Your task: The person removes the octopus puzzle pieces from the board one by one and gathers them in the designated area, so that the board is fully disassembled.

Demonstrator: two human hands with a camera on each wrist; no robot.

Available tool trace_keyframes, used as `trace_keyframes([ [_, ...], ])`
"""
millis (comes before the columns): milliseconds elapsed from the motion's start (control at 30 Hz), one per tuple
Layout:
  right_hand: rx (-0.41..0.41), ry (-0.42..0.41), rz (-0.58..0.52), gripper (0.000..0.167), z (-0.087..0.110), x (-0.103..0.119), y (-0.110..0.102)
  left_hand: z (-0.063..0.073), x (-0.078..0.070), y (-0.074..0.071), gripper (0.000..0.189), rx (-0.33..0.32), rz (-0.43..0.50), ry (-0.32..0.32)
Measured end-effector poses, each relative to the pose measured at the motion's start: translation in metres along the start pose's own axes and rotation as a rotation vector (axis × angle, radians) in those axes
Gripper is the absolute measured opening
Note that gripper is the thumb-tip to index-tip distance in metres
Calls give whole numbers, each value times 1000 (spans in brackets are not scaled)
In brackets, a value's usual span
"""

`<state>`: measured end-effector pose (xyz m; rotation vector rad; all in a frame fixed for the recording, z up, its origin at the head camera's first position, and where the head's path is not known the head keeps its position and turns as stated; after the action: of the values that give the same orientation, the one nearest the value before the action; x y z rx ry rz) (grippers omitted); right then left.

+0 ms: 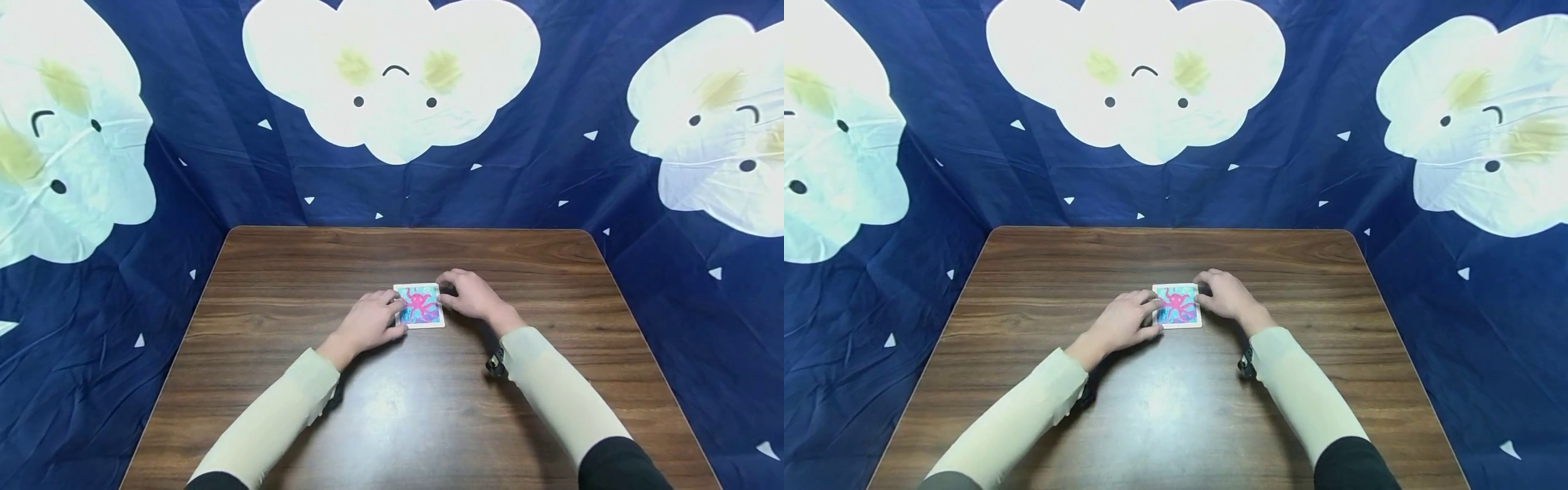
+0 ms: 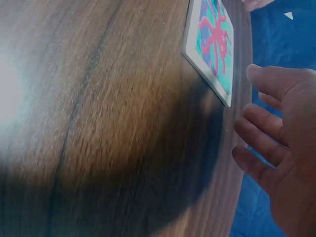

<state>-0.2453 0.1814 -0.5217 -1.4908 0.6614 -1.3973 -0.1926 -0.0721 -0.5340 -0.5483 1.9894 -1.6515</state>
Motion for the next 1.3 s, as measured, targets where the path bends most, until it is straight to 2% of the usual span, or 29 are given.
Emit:
trace_keyframes([
  [300,21,-1,22,38,-12,11,12,-5,-6,8,44,52,-2,78],
  [667,25,-26,26,39,-18,23,14,0,-7,13,30,42,-48,73],
  [867,38,-7,62,40,-21,21,14,-4,-11,15,28,28,-62,84],
  [1100,52,-11,58,38,-22,22,17,-10,-19,15,38,137,-60,75],
  [1300,54,-8,55,37,-22,21,17,-11,-23,16,36,149,-88,75],
])
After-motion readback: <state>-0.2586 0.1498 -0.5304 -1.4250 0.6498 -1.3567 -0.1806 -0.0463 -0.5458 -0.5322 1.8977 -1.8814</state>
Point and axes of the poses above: each hand's wrist, its own z-axis away from the middle knuckle, its own y-axis out of the palm, x = y × z, the point moved 2 cm from there along -z, towards the middle knuckle, and after that the axes turned 13 degrees about y, right-handed, at the moved point
